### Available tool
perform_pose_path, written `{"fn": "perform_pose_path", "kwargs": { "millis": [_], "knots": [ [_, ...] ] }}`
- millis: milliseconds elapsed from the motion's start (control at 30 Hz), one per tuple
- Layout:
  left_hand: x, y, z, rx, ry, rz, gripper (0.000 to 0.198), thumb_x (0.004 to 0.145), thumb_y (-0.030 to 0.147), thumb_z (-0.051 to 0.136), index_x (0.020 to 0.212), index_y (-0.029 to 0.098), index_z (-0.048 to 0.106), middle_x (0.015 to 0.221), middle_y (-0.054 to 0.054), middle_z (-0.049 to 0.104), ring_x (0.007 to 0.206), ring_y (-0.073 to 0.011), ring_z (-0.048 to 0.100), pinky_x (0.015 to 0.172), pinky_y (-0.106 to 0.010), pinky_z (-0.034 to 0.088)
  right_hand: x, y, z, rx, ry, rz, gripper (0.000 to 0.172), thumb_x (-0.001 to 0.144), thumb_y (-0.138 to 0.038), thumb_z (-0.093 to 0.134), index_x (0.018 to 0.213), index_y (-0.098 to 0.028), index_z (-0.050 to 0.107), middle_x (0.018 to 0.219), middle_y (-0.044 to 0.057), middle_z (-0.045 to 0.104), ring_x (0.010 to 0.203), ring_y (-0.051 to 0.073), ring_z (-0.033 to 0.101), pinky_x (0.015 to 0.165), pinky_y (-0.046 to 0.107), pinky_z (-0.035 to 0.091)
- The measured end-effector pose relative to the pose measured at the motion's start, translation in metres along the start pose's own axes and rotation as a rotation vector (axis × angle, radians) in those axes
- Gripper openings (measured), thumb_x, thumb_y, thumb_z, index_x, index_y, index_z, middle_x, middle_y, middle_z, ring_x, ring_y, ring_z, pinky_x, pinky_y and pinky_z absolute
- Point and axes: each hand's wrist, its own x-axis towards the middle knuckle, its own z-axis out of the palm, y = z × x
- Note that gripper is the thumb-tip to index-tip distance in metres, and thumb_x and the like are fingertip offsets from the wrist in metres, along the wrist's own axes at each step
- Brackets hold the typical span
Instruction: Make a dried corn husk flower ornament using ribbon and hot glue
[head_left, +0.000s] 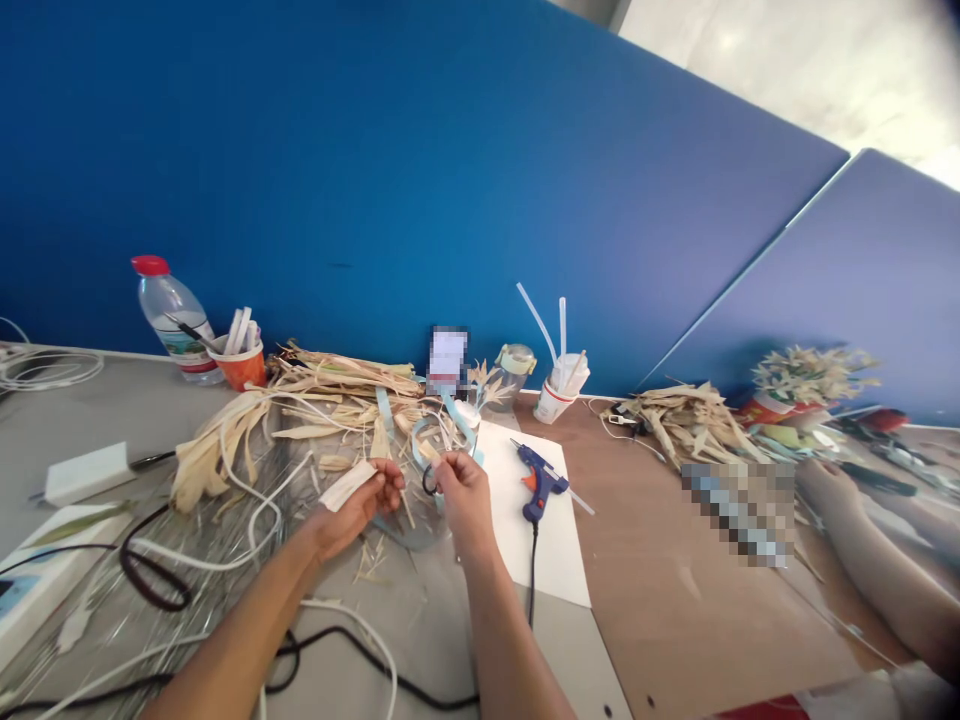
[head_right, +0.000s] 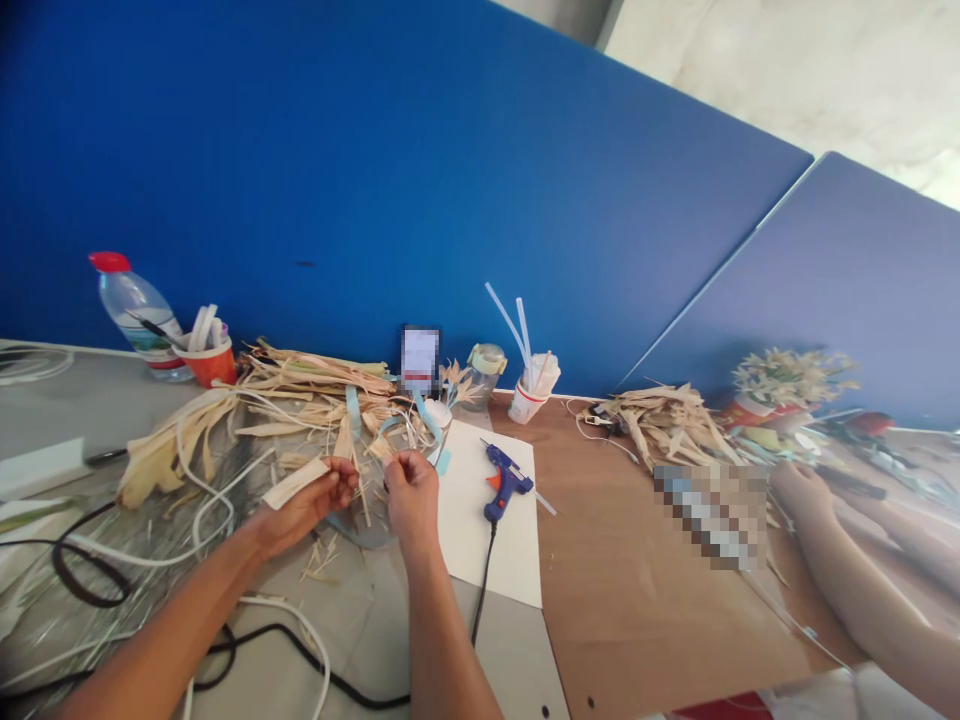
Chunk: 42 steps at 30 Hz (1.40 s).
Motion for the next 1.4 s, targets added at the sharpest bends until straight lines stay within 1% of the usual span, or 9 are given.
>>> {"fn": "perform_pose_path", "kwargs": {
  "millis": [167,333,500,667,733,833,1033,1200,1400],
  "knots": [
    [-0.003,0.004,-0.001,0.23,-0.026,-0.011,0.034,0.082,0.037,0.06,0.109,0.016,0.06,0.091,-0.007,0.069,0.042,-0.004,0.043,0.043,-0.021,0.03,-0.004,-0.007,-0.001,-0.002,-0.038,-0.039,0.016,0.074,-0.031,0.056,0.069,-0.016,0.061,0.06,-0.003,0.054,0.057,0.012,0.046,0.057,0.024,0.038],
    [-0.003,0.007,0.001,0.246,-0.038,0.004,0.036,0.084,0.039,0.058,0.113,0.017,0.054,0.089,-0.008,0.07,0.038,-0.0008,0.032,0.041,-0.02,0.019,-0.004,-0.003,-0.001,-0.008,-0.025,-0.04,0.019,0.074,-0.03,0.054,0.082,-0.016,0.066,0.068,0.0,0.061,0.062,0.014,0.051,0.061,0.025,0.04],
    [-0.009,0.013,0.0,0.138,-0.176,-0.065,0.021,0.086,0.032,0.058,0.101,0.021,0.047,0.088,-0.005,0.07,0.035,0.0017,0.025,0.042,-0.019,0.013,-0.003,-0.002,-0.003,-0.033,-0.038,-0.182,0.019,0.07,-0.02,0.051,0.078,-0.019,0.069,0.076,0.002,0.062,0.074,0.016,0.055,0.073,0.029,0.042],
    [-0.014,0.015,-0.002,0.152,-0.329,-0.109,0.015,0.083,0.029,0.061,0.085,0.018,0.05,0.091,-0.004,0.066,0.037,0.0022,0.026,0.042,-0.019,0.015,-0.001,-0.003,-0.006,0.015,-0.129,-0.278,0.019,0.067,-0.014,0.05,0.067,-0.021,0.068,0.077,0.002,0.06,0.079,0.017,0.057,0.078,0.03,0.042],
    [-0.013,0.013,-0.003,0.208,-0.311,-0.065,0.016,0.08,0.029,0.065,0.082,0.017,0.054,0.087,-0.003,0.065,0.041,0.0001,0.03,0.043,-0.02,0.018,0.0,-0.004,-0.007,0.027,-0.143,-0.285,0.017,0.067,-0.014,0.051,0.064,-0.02,0.066,0.077,0.002,0.058,0.08,0.017,0.057,0.08,0.03,0.041],
    [-0.01,0.011,-0.005,0.32,-0.246,-0.022,0.019,0.078,0.033,0.066,0.081,0.016,0.058,0.068,-0.001,0.061,0.048,-0.0064,0.041,0.045,-0.021,0.023,0.0,-0.006,-0.01,0.039,-0.177,-0.282,0.016,0.066,-0.013,0.051,0.062,-0.02,0.064,0.077,0.001,0.056,0.08,0.016,0.056,0.08,0.03,0.041],
    [-0.012,0.017,0.003,0.256,-0.244,-0.069,0.037,0.072,0.033,0.071,0.104,0.017,0.061,0.061,-0.002,0.06,0.051,-0.0102,0.045,0.043,-0.022,0.023,-0.003,-0.012,-0.013,-0.001,-0.285,-0.275,0.015,0.068,-0.012,0.051,0.06,-0.02,0.062,0.078,0.001,0.056,0.083,0.016,0.056,0.083,0.03,0.04],
    [-0.015,0.02,0.011,0.14,-0.197,-0.133,0.029,0.066,0.032,0.076,0.088,0.014,0.068,0.056,-0.003,0.06,0.047,-0.01,0.044,0.041,-0.023,0.017,-0.003,-0.011,-0.012,-0.023,-0.353,-0.304,0.017,0.07,-0.013,0.051,0.062,-0.021,0.064,0.08,0.002,0.058,0.083,0.016,0.056,0.082,0.031,0.041],
    [-0.012,0.014,0.008,0.073,-0.133,-0.188,0.023,0.063,0.029,0.078,0.079,0.015,0.068,0.054,-0.001,0.059,0.047,-0.008,0.046,0.043,-0.02,0.024,-0.004,-0.012,-0.011,-0.032,-0.353,-0.338,0.02,0.07,-0.011,0.05,0.062,-0.021,0.065,0.08,0.003,0.058,0.084,0.017,0.057,0.083,0.032,0.041]
  ]
}}
